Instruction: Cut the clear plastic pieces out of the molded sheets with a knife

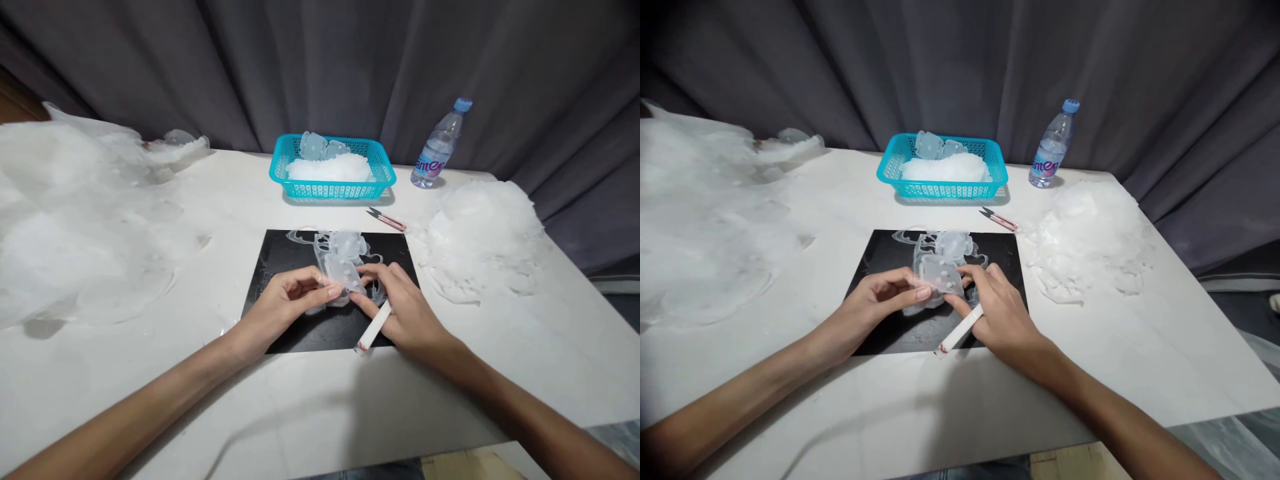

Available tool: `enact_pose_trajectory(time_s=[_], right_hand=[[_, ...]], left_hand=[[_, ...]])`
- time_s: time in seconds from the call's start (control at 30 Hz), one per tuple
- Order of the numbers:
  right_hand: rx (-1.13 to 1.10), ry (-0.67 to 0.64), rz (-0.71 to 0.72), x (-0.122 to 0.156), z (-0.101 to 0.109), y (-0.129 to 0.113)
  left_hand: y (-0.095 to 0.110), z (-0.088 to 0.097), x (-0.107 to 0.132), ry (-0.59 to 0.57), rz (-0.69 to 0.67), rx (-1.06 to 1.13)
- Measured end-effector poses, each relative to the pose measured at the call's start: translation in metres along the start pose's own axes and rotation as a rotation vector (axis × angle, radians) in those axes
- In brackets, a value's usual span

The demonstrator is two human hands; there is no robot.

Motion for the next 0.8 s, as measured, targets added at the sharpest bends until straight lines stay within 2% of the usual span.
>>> enact_pose_trajectory(time_s=[0.1,0.4,0.53,0.63,0.8], right_hand=[[-0.068,0.007,-0.015,0.000,0.001,0.002],[-0.214,0.163,-0.024,0.002,0.005,0.004],[-0.312,0.217,-0.029,-0.001,0.008,0.000],[-0.365,0.209,-0.021,-0.002,0.007,-0.004],[-0.432,0.209,-0.053,-0.003,0.002,-0.006]], left_hand=[[-0.001,-0.002,0.001,-0.020,0.003,-0.006],[-0.005,-0.005,0.003,-0.157,0.123,0.117],[-0.005,-0.007,0.002,-0.129,0.103,0.198],[-0.005,-0.008,-0.002,-0.118,0.090,0.266],[-0.002,-0.007,-0.005,-0.127,0.106,0.229]])
Point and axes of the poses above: each hand's wrist, its own x-axis away from the middle knuckle, its own z-axis out of the back of the hand, y = z × x, the point moved 1 cm from there along -x, towards the middle knuckle, and after that the axes turned 15 degrees about z, right-handed, at the moved point
